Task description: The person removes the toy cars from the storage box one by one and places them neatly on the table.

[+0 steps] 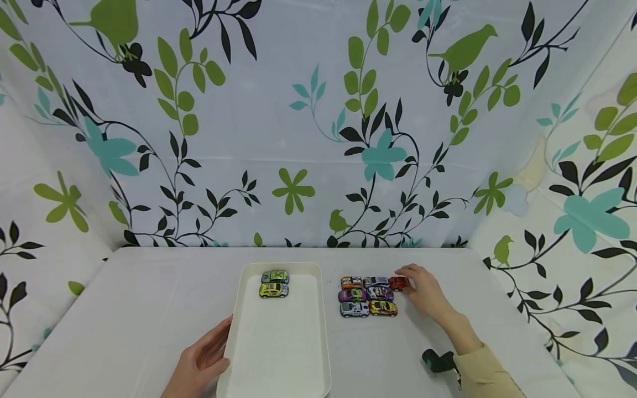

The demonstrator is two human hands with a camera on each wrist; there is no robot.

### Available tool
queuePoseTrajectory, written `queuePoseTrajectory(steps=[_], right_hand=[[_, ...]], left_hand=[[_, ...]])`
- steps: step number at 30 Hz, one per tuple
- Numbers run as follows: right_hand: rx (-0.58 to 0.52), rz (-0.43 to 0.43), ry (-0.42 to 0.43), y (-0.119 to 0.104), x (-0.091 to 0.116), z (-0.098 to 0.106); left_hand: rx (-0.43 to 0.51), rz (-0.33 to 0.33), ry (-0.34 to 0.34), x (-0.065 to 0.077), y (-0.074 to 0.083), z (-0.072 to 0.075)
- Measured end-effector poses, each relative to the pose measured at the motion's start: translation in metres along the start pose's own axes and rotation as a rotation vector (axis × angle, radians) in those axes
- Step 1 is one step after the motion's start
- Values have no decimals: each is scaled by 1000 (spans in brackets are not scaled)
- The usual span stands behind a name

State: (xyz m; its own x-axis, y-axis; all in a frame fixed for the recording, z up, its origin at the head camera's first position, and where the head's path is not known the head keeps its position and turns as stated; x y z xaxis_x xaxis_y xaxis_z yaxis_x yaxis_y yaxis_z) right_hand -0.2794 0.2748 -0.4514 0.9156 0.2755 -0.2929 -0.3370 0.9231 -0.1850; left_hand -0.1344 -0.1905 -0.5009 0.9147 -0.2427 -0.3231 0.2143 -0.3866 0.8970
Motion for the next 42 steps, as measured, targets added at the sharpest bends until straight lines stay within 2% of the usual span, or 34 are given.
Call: queuePoseTrajectory(steps=[7,14,22,25,31,34,37,42], right_hand=[[-22,28,26,-17,-2,6],[-31,98,51,-46,-6,13],[-59,162,37,-76,-7,15],[-75,184,36,-89,-6,15],[-112,239,41,-118,-6,14],[-129,281,38,-135,-8,13],[-155,322,18,-153,-12,11],[-158,336,-42,-182,-21,5]], left_hand=[[2,-9,-15,0,1,0],[-29,44,33,1,2,0],[-17,-3,0,0,3,-1],[-17,6,4,1,3,-1],[-30,43,16,1,1,0],[-38,42,15,2,0,0],[-36,40,18,2,0,1],[-28,30,14,1,1,0]])
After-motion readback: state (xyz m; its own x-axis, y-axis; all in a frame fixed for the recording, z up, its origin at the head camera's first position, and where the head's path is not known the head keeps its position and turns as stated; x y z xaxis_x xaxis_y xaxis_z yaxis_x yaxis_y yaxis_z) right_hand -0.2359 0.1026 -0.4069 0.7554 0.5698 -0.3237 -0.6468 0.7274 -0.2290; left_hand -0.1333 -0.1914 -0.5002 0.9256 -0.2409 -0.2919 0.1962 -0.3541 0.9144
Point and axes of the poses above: each hand's wrist, its own x-axis away from the middle knuckle, its own z-axis out of the back of the hand, y = z × x, the point moved 4 cm from there along -x, towards the middle knuckle, and after that the axes turned 12 degrees about x, right-handed, at the moved point
